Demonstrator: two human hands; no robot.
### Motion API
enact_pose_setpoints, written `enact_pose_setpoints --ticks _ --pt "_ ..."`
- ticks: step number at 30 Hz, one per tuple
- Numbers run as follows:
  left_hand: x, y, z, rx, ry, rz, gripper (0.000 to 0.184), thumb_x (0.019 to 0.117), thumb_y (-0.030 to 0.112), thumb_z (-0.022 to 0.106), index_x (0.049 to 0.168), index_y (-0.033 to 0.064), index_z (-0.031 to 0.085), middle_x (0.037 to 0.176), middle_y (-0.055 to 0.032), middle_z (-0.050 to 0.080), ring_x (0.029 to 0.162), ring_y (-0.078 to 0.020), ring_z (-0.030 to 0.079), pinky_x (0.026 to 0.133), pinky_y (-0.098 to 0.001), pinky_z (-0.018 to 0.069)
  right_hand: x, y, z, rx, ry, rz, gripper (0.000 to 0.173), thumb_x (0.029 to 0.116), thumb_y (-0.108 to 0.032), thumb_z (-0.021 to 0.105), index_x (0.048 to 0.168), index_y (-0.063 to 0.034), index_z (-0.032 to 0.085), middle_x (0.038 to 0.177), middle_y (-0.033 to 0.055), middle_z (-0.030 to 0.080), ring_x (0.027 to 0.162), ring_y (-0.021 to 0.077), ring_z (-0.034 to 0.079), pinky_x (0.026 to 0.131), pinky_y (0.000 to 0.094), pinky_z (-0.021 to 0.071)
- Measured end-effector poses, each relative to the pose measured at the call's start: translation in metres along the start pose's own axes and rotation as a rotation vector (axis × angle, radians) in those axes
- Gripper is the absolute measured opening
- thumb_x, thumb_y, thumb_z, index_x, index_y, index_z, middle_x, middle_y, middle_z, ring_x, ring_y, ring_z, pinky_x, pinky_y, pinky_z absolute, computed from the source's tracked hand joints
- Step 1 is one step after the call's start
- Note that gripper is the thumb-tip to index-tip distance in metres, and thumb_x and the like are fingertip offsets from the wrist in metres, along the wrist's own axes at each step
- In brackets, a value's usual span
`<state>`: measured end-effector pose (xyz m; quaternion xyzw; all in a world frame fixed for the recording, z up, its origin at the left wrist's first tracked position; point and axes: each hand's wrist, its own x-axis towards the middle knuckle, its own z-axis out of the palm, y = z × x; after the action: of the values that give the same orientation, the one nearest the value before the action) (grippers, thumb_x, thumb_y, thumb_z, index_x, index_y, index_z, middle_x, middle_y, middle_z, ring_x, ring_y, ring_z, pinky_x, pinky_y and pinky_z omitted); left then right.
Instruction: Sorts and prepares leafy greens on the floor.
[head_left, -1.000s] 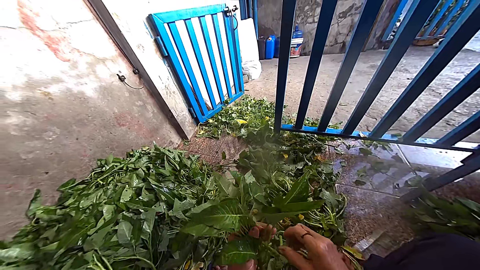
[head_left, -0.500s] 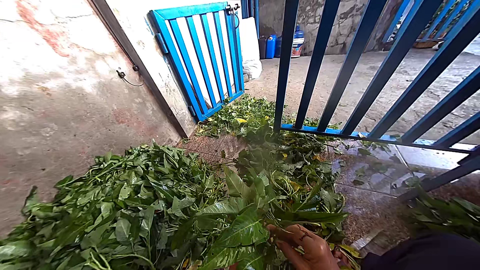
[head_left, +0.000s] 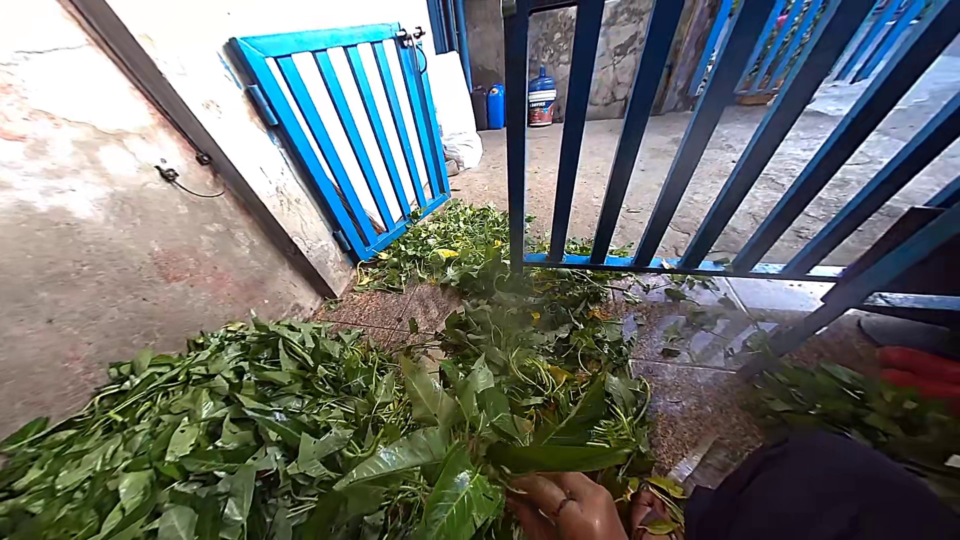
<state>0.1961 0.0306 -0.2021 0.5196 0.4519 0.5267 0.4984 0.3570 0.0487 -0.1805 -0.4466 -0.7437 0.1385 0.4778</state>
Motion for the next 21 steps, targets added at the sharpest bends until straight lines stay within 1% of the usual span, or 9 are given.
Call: enact_pose_setpoints --ticks 1,2,4,6,8,12,14,17,21 --pt "-0.003 0.006 -0.001 -0.149 0.117 -0.003 0.025 0.0972 0.010 0.064 0.117 -0.0034 0.069 0.111 -0.0058 0.075 0.106 -0.0084 0.069 0.097 -0.0247 0.0535 0.000 0.000 0.002 -0.008 0.012 -0.019 0.014 0.0961 -0.018 0.072 0.107 -0.0110 0.077 0.094 0.0088 0.075 0.089 0.0173 0.073 0.081 0.0308 0.0608" --pt "-0.003 0.007 -0.002 -0.250 0.171 -0.018 0.017 0.0944 0.007 0.068 0.109 0.0000 0.072 0.104 -0.0031 0.076 0.100 -0.0084 0.071 0.094 -0.0268 0.0560 0.001 0.001 0.003 -0.016 0.013 -0.033 0.015 0.0965 -0.018 0.072 0.109 -0.0114 0.077 0.093 0.0100 0.074 0.087 0.0193 0.072 0.079 0.0330 0.0611" --pt "0.002 -0.020 -0.008 -0.351 0.159 0.054 0.011 0.0963 0.008 0.068 0.106 0.0107 0.072 0.100 0.0032 0.075 0.095 -0.0066 0.070 0.089 -0.0285 0.0576 0.003 0.001 0.005 -0.068 0.003 -0.050 0.017 0.0976 -0.019 0.070 0.112 -0.0140 0.077 0.092 0.0095 0.073 0.085 0.0204 0.072 0.076 0.0350 0.0612" --pt "0.010 -0.033 -0.007 -0.438 0.137 0.063 0.013 0.0950 0.016 0.072 0.102 0.0239 0.080 0.096 0.0074 0.078 0.089 -0.0022 0.071 0.083 -0.0242 0.0592 0.005 0.001 0.007 -0.123 -0.007 -0.067 0.017 0.0987 -0.021 0.068 0.112 -0.0153 0.076 0.089 0.0089 0.072 0.083 0.0208 0.071 0.072 0.0361 0.0607" --pt "0.014 -0.029 -0.006 -0.470 0.115 0.053 0.011 0.0942 0.021 0.073 0.099 0.0279 0.081 0.093 0.0069 0.078 0.084 -0.0018 0.071 0.079 -0.0231 0.0592 0.007 -0.001 0.009 -0.189 0.000 -0.083 0.017 0.0994 -0.022 0.067 0.112 -0.0165 0.076 0.087 0.0069 0.072 0.081 0.0200 0.071 0.070 0.0357 0.0605" --pt "0.015 -0.030 -0.008 -0.539 0.082 0.033 0.011 0.0946 0.022 0.073 0.101 0.0260 0.080 0.094 0.0040 0.078 0.085 -0.0044 0.072 0.079 -0.0257 0.0603 0.008 -0.003 0.013 -0.321 0.008 -0.127 0.017 0.0985 -0.023 0.066 0.112 -0.0177 0.076 0.080 0.0041 0.069 0.072 0.0179 0.067 0.063 0.0335 0.0563" --pt "0.015 -0.034 -0.009 -0.567 0.068 0.012 0.010 0.0951 0.020 0.072 0.101 0.0231 0.080 0.092 0.0028 0.077 0.083 -0.0049 0.072 0.077 -0.0259 0.0604 0.010 -0.005 0.014 -0.368 0.006 -0.144 0.018 0.0987 -0.023 0.066 0.111 -0.0166 0.077 0.080 0.0041 0.068 0.071 0.0177 0.067 0.063 0.0323 0.0551" --pt "0.014 -0.037 -0.009 -0.575 0.098 -0.081 0.006 0.0956 0.021 0.072 0.099 0.0193 0.076 0.088 0.0016 0.075 0.076 -0.0053 0.070 0.070 -0.0247 0.0591 0.013 -0.007 0.014 -0.418 -0.010 -0.147 0.017 0.0983 -0.024 0.065 0.107 -0.0154 0.077 0.082 0.0047 0.069 0.075 0.0180 0.068 0.063 0.0319 0.0557" --pt "0.017 -0.034 -0.007 -0.581 0.117 -0.125 0.005 0.0956 0.018 0.070 0.096 0.0183 0.075 0.085 0.0010 0.075 0.074 -0.0060 0.070 0.067 -0.0253 0.0594 0.015 -0.001 0.018 -0.497 -0.023 -0.151 0.019 0.0972 -0.029 0.064 0.102 -0.0154 0.077 0.084 0.0052 0.071 0.074 0.0196 0.069 0.060 0.0329 0.0557"
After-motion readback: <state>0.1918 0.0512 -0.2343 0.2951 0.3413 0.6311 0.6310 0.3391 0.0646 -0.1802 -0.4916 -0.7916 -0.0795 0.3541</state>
